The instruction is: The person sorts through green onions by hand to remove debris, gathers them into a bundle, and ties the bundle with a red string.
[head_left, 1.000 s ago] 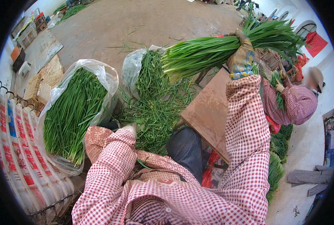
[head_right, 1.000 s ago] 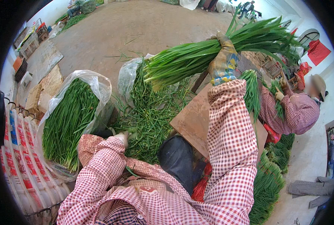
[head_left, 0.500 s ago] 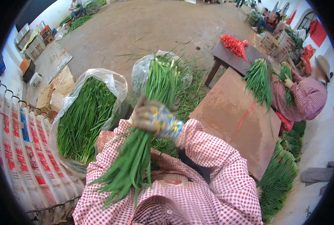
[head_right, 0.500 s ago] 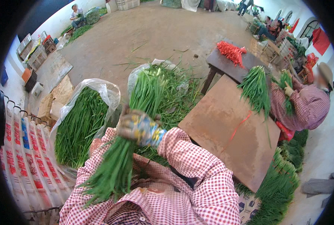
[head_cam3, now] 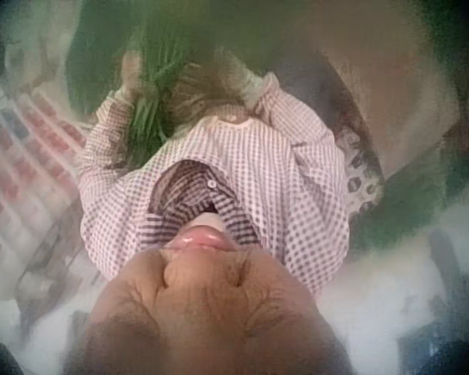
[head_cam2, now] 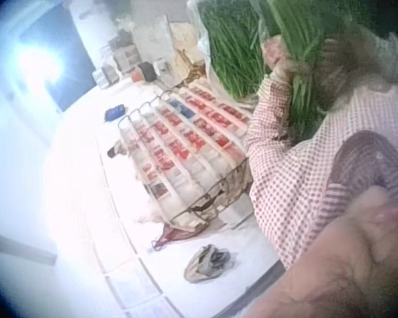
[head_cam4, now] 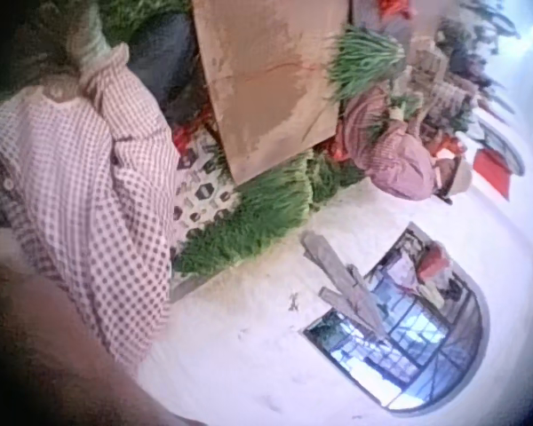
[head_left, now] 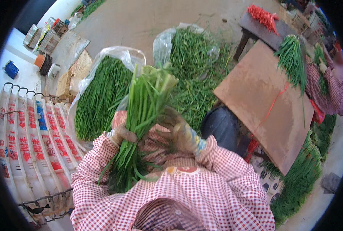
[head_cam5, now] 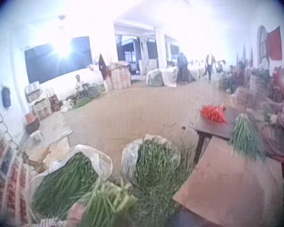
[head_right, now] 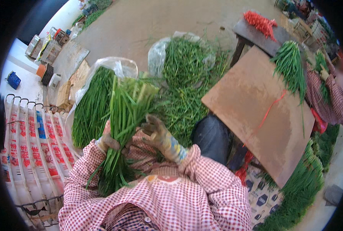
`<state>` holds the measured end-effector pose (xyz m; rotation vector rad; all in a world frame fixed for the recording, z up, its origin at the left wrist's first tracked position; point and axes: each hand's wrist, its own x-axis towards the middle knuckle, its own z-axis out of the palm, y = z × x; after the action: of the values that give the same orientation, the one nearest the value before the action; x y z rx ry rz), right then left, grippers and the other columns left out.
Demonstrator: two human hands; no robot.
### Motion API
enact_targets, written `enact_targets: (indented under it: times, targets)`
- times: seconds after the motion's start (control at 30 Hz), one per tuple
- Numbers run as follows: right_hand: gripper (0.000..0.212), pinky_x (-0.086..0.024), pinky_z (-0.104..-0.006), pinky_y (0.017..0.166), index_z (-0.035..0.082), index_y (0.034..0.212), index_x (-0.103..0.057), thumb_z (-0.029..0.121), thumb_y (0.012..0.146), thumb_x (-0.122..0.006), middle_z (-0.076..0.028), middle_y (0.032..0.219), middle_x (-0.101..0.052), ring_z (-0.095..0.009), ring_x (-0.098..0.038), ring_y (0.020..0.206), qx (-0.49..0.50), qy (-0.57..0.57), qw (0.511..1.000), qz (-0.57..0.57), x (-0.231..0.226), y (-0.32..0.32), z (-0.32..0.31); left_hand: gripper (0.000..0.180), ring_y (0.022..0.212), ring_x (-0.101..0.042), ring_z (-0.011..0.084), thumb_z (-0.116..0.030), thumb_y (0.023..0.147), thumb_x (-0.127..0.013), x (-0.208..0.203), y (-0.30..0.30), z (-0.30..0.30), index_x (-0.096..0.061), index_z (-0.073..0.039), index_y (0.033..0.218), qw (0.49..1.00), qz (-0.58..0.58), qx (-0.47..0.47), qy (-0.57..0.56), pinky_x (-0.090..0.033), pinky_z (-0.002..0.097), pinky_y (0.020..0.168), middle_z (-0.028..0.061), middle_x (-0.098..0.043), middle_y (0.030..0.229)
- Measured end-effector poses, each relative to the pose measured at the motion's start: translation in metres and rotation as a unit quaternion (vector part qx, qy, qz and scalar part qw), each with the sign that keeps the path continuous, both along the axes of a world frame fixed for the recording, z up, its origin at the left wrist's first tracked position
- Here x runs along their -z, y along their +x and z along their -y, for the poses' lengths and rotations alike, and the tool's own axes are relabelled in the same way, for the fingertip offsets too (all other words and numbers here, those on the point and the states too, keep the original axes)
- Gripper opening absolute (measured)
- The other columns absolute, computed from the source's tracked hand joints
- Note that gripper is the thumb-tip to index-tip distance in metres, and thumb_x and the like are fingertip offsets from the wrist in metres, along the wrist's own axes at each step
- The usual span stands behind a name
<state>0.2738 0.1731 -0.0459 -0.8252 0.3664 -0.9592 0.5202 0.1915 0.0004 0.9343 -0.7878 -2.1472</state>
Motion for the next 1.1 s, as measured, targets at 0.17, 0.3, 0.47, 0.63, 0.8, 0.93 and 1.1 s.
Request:
enact_targets:
  times: [0.17,0.3,0.47,0.63,0.8,0.93,1.1]
  targets:
    - [0.081,-0.049,-0.0482,0.096,0.016,0.147,-0.035,0.066,0.087,-0.055,-0.015,0.137,-0.051,-0.030,-0.055,0.119,0.005,0.237,0.950,0.201,-0.007,0.003,0.019,0.096,0.107,-0.060,0.0276,0.003,0.053,-0.076,0.020,-0.020,-0.082,-0.043,-0.005,0.142,0.989,-0.007,0.056,0.138,-0.050,0.0394,0.087,0.0130,-0.059,0.124]
    - [0.048,-0.052,-0.0426,0.073,0.010,0.126,-0.049,0.045,0.095,-0.055,-0.004,0.093,-0.057,-0.019,-0.059,0.080,0.044,0.225,0.969,0.090,0.011,-0.019,0.066,0.103,0.131,-0.046,0.0253,0.006,0.051,-0.073,0.016,-0.067,-0.095,-0.038,-0.008,0.147,0.976,-0.067,-0.021,0.207,-0.034,0.0348,0.111,0.0108,-0.049,0.143]
    - [0.033,-0.041,-0.0287,0.047,0.011,0.123,-0.055,0.028,0.100,-0.038,-0.001,0.074,-0.052,-0.015,-0.050,0.060,0.189,-0.139,0.914,-0.332,-0.009,-0.054,0.131,0.104,0.133,-0.044,0.0238,0.008,0.053,-0.072,0.022,-0.068,-0.103,-0.034,-0.008,0.149,0.983,-0.048,-0.007,0.179,-0.032,0.0338,0.112,0.0097,-0.048,0.144]
    - [0.029,-0.052,-0.0352,0.066,0.007,0.120,-0.056,0.021,0.094,-0.055,-0.011,0.095,-0.062,-0.025,-0.061,0.077,0.273,-0.525,0.574,-0.567,-0.029,-0.150,0.212,0.096,0.133,-0.044,0.0236,0.012,0.060,-0.068,0.016,-0.064,-0.105,-0.035,-0.008,0.148,0.979,-0.024,-0.033,0.201,-0.037,0.0350,0.110,0.0097,-0.048,0.144]
    - [0.038,-0.053,-0.0382,0.072,0.003,0.114,-0.059,0.024,0.083,-0.068,-0.013,0.089,-0.066,-0.029,-0.066,0.083,-0.072,-0.386,0.778,-0.492,-0.059,-0.077,0.045,0.089,0.126,-0.052,0.0271,0.016,0.061,-0.061,-0.007,-0.085,-0.094,-0.040,-0.006,0.145,0.972,-0.010,-0.092,0.216,-0.042,0.0365,0.108,0.0133,-0.052,0.140]
    - [0.040,-0.053,-0.0422,0.071,0.004,0.117,-0.056,0.024,0.083,-0.064,-0.018,0.090,-0.064,-0.036,-0.065,0.084,-0.080,-0.365,0.780,-0.503,-0.038,-0.055,0.031,0.094,0.131,-0.046,0.0257,0.012,0.064,-0.069,-0.002,-0.088,-0.101,-0.034,-0.010,0.148,0.983,0.038,-0.109,0.145,-0.037,0.0376,0.111,0.0106,-0.047,0.144]
    - [0.032,-0.054,-0.0447,0.071,0.003,0.108,-0.058,0.025,0.084,-0.060,-0.019,0.087,-0.064,-0.040,-0.064,0.081,-0.090,-0.436,0.704,-0.553,-0.029,-0.055,0.074,0.107,0.138,-0.038,0.0228,0.009,0.065,-0.078,-0.009,-0.087,-0.098,-0.022,-0.013,0.153,0.987,0.013,-0.105,0.120,-0.030,0.0373,0.114,0.0094,-0.040,0.150]
